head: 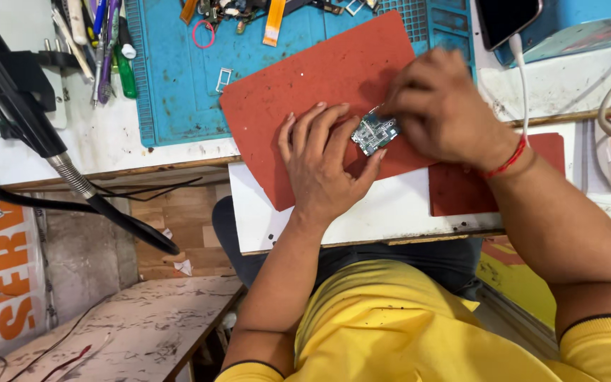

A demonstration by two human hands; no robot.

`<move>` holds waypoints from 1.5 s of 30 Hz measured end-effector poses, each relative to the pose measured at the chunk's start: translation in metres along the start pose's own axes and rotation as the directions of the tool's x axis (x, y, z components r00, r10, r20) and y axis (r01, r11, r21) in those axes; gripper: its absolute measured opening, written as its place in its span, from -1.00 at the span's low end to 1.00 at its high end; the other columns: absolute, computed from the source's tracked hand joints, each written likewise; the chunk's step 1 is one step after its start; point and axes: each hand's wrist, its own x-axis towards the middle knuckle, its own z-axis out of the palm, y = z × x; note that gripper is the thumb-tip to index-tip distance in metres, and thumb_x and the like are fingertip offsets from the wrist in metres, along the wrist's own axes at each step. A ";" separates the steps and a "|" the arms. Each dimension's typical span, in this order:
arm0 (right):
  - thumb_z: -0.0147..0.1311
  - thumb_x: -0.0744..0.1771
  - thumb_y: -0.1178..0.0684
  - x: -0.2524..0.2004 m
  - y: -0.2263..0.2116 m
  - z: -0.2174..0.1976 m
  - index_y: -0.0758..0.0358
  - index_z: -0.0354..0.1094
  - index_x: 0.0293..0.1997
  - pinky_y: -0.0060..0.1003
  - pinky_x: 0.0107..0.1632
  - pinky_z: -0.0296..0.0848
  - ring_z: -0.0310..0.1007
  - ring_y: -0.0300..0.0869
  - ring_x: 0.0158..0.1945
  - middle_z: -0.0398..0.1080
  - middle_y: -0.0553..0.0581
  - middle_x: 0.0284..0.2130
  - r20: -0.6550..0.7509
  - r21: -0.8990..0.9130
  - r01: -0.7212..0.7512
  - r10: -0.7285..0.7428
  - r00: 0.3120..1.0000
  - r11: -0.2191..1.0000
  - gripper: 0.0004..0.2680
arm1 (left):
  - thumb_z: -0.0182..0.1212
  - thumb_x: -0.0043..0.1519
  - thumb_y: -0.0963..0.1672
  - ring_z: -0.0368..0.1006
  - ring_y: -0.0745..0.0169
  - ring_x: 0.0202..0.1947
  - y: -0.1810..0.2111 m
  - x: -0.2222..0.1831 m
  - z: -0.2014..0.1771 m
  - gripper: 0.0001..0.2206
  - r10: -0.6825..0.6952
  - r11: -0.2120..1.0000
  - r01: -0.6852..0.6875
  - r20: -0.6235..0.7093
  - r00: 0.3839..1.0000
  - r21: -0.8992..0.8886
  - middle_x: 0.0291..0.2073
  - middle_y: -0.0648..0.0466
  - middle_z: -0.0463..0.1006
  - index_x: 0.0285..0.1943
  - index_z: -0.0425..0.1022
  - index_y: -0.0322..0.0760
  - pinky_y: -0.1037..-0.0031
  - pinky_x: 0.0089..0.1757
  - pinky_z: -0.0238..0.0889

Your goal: The person works on a circuit board placed on a red mat, applying pressure to components and scraping areas with their fingers.

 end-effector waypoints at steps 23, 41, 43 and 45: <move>0.24 0.21 0.25 -0.003 -0.006 -0.001 0.02 0.57 -0.20 -0.08 0.07 0.20 0.32 -0.04 0.00 0.42 -0.03 -0.15 -0.002 0.004 -0.007 0.007 1.000 1.000 -0.81 | 0.43 0.13 0.02 0.26 0.07 0.34 -0.001 -0.002 0.002 -0.59 -0.016 1.000 0.015 0.022 1.000 0.021 0.18 0.13 0.46 0.09 0.56 -0.17 0.00 0.39 -0.16; 0.23 0.19 0.27 -0.001 -0.012 0.004 0.07 0.58 -0.13 -0.08 0.04 0.21 0.34 -0.02 -0.01 0.42 0.01 -0.16 0.015 0.013 0.061 -0.061 0.998 0.998 -0.76 | 0.47 0.08 0.01 0.28 0.08 0.34 -0.001 0.001 0.005 -0.48 -0.028 1.000 0.028 -0.001 1.000 -0.006 0.19 0.11 0.46 0.20 0.50 -0.23 0.00 0.40 -0.17; 0.20 0.17 0.27 -0.002 -0.011 0.003 0.09 0.57 -0.14 -0.08 0.07 0.23 0.35 -0.03 0.00 0.42 0.01 -0.16 0.005 0.075 0.047 -0.048 0.999 0.996 -0.75 | 0.46 0.06 0.00 0.29 0.08 0.33 -0.001 -0.001 0.004 -0.50 -0.039 0.999 0.038 0.016 0.999 0.008 0.18 0.11 0.47 0.17 0.52 -0.22 -0.01 0.39 -0.16; 0.22 0.26 0.30 -0.003 -0.005 -0.003 0.13 0.57 -0.04 -0.13 0.12 0.27 0.31 -0.01 0.02 0.41 0.04 -0.11 -0.049 0.024 -0.031 0.032 0.998 0.999 -0.77 | 0.45 0.16 0.04 0.28 0.06 0.34 -0.001 -0.002 0.005 -0.59 -0.024 0.999 0.024 0.010 1.000 0.027 0.18 0.11 0.46 0.11 0.55 -0.16 0.00 0.40 -0.16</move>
